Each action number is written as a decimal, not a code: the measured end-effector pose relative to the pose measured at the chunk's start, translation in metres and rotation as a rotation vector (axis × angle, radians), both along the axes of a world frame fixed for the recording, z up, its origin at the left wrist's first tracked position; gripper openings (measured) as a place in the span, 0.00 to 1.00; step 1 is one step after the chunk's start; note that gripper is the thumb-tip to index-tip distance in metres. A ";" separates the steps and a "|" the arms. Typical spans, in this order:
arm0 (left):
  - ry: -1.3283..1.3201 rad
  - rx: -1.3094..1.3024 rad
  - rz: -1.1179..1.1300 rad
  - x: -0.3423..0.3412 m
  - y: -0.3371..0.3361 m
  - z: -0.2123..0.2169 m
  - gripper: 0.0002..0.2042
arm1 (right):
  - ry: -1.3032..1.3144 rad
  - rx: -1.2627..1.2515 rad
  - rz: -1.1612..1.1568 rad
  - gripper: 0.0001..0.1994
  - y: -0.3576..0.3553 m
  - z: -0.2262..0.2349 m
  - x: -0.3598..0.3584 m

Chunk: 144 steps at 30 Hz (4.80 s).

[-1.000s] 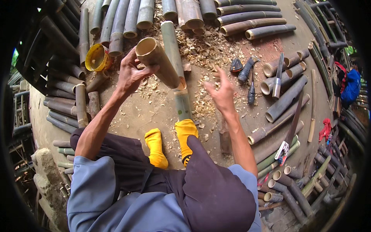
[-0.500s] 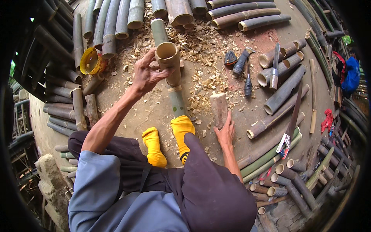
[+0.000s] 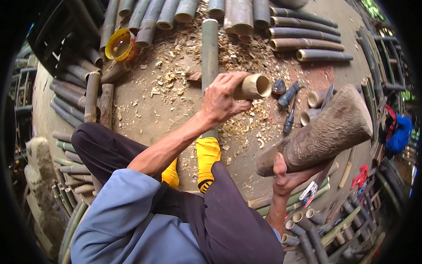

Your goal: The person constructs a furniture frame by hammering bamboo tubes together with a wooden mallet and drilling holes for joint reinforcement.

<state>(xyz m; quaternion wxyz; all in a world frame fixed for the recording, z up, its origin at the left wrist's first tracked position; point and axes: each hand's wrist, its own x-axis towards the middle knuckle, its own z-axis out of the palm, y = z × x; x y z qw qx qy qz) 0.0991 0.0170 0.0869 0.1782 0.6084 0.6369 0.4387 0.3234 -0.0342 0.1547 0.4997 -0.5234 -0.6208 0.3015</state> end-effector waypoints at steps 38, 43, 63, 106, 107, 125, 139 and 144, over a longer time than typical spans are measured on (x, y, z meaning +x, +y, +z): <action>-0.389 0.226 0.027 -0.025 0.003 -0.027 0.25 | -0.317 -0.131 0.130 0.47 0.015 -0.001 -0.039; -0.384 0.240 -0.004 -0.026 0.004 -0.027 0.25 | -0.232 -0.143 0.131 0.51 0.013 -0.026 -0.060; -0.434 0.117 -0.143 -0.035 0.005 -0.026 0.25 | 0.056 -0.636 0.298 0.53 0.032 -0.006 -0.065; -0.529 0.203 -0.046 -0.040 0.001 -0.028 0.25 | -0.077 0.161 0.037 0.45 0.029 0.052 -0.107; -0.528 0.204 -0.059 -0.035 0.003 -0.027 0.25 | -0.150 0.179 0.066 0.45 0.030 0.052 -0.106; -0.696 -0.004 0.040 -0.078 -0.040 -0.035 0.29 | -0.510 -0.449 0.147 0.50 -0.019 -0.071 -0.025; -0.311 0.078 0.113 0.007 0.015 -0.031 0.26 | -0.160 -0.602 0.111 0.54 -0.038 -0.056 0.013; -0.335 0.117 0.103 0.009 0.017 -0.028 0.21 | 0.148 -0.028 0.050 0.43 0.017 0.038 -0.016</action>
